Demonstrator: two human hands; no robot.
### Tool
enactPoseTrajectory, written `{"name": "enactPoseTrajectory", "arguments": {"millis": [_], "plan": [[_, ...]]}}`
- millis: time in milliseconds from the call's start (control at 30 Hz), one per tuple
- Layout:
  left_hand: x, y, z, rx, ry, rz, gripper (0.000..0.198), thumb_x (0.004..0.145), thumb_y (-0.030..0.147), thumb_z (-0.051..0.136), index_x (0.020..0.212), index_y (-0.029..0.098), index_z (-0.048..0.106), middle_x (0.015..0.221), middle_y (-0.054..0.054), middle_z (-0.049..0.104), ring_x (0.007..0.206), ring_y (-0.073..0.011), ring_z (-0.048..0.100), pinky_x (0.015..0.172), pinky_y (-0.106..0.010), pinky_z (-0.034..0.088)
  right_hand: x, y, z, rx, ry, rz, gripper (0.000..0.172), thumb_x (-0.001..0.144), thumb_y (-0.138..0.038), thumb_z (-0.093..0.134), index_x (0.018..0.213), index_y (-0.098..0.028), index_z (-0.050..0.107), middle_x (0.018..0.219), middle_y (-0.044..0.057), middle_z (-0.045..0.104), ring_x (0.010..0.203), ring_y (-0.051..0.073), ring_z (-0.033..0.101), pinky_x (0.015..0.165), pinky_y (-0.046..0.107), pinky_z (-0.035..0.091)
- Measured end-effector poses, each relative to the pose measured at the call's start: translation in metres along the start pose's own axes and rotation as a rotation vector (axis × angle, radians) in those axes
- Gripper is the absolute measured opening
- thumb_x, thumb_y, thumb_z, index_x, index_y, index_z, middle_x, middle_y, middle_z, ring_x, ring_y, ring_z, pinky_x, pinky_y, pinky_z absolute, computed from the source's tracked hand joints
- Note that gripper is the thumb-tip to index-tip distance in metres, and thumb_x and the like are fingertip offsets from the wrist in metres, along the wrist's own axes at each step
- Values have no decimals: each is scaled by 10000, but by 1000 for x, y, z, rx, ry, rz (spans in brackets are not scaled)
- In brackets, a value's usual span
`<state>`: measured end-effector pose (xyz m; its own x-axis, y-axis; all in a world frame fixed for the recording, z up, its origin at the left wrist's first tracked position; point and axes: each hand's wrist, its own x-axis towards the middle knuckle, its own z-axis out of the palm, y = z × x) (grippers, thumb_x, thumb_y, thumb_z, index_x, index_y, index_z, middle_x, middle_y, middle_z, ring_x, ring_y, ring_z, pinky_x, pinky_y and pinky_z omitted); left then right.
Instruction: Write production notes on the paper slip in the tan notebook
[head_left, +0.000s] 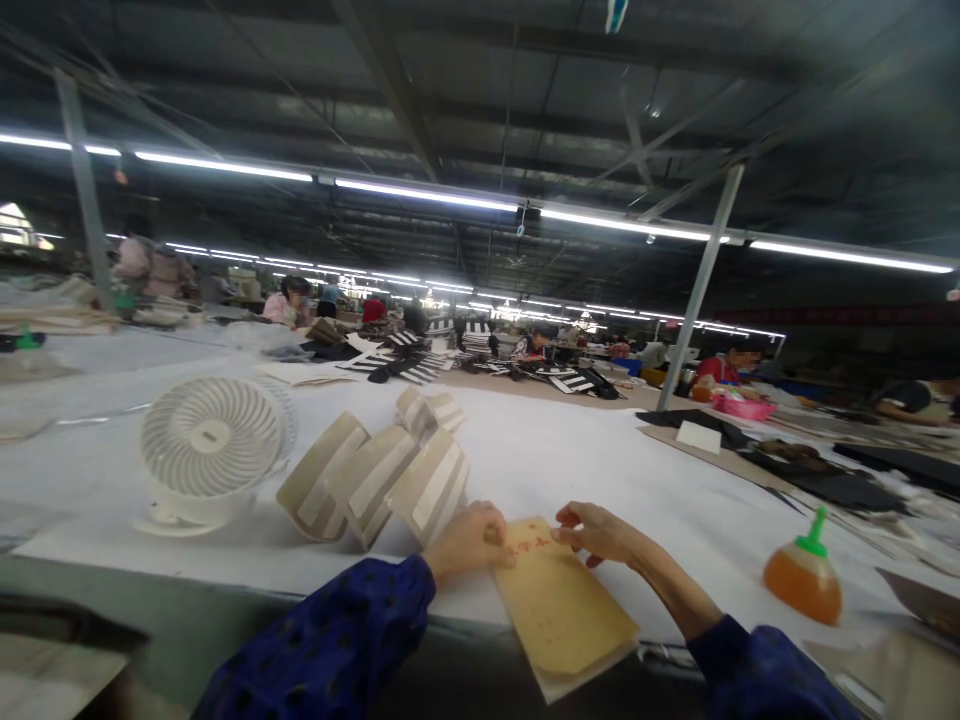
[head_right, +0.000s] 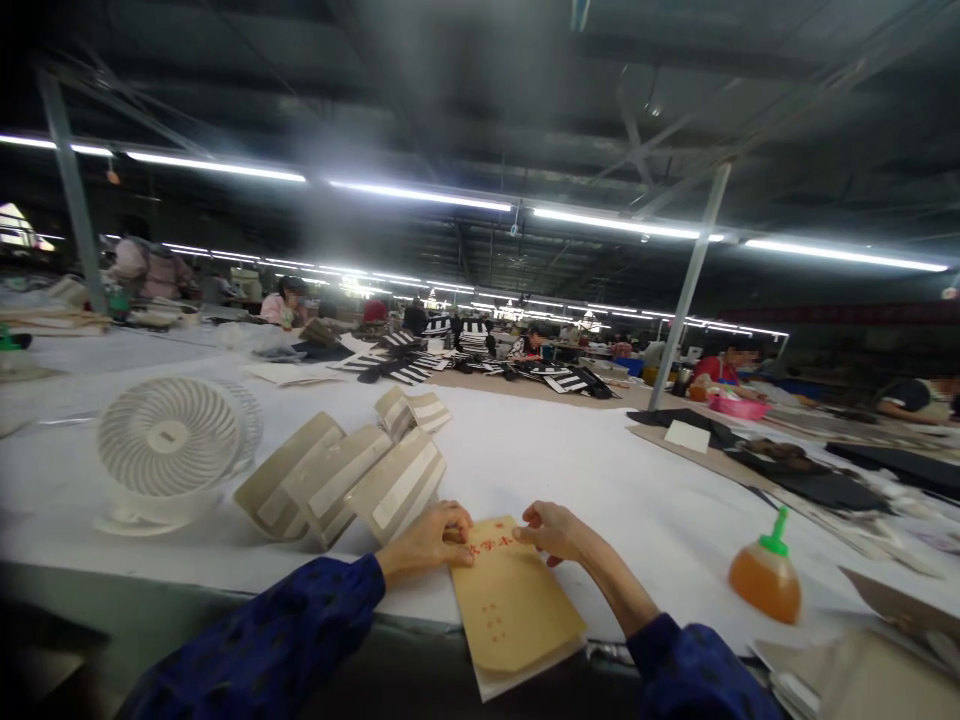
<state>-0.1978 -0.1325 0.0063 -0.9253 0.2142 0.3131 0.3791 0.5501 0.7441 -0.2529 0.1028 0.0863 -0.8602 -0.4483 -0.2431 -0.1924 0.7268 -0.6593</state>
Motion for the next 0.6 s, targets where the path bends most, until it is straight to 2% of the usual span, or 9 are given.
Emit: {"name": "enactPoseTrajectory", "arguments": {"millis": [133,200,267,333,433,500,600], "plan": [[-3,10,-6,46,-50,-40,534,507,495,805,872,164,602,972,-50,572,932,-220,486,846,-334,363,-27,9,0,-48,56,6,284,864,-289,437,1075,-125,532,923,115,642,655,141,610,447,211,430],[-4,14,-11,69,-115,-43,681,469,544,801,1002,170,600,1044,-68,554,979,-251,465,888,-375,352,-38,17,0,-61,49,-11,310,886,-349,418,1079,-140,543,854,87,643,651,136,601,461,206,419],[-5,18,-16,93,-210,-29,827,472,566,790,1181,208,559,1167,-83,512,1069,-281,429,965,-420,315,-44,23,0,-13,25,-19,373,883,-433,434,1115,-160,539,872,78,633,678,140,601,486,217,441],[-6,20,-22,117,-314,-1,966,468,575,790,1326,280,457,1292,-89,441,1163,-309,376,1033,-458,251,-48,26,0,114,4,2,435,866,-486,466,1167,-175,515,947,86,625,682,136,598,504,228,461],[-7,20,-27,126,-415,36,1128,425,569,812,1412,350,313,1392,-85,368,1254,-340,308,1076,-483,188,-49,23,0,349,-8,50,480,830,-535,539,1188,-216,521,1184,114,584,750,139,619,544,232,483],[-7,20,-28,129,-444,45,1180,412,575,815,1432,352,267,1428,-80,338,1291,-347,279,1093,-474,165,-48,16,0,495,-2,58,480,816,-553,564,1182,-243,545,1338,107,509,887,179,640,638,260,524],[-7,21,-29,157,-449,26,1183,433,576,806,1446,295,263,1467,-100,300,1316,-350,258,1106,-471,150,-44,1,2,753,44,22,463,836,-542,541,1180,-233,554,1407,101,459,1124,256,578,843,355,543]]}}
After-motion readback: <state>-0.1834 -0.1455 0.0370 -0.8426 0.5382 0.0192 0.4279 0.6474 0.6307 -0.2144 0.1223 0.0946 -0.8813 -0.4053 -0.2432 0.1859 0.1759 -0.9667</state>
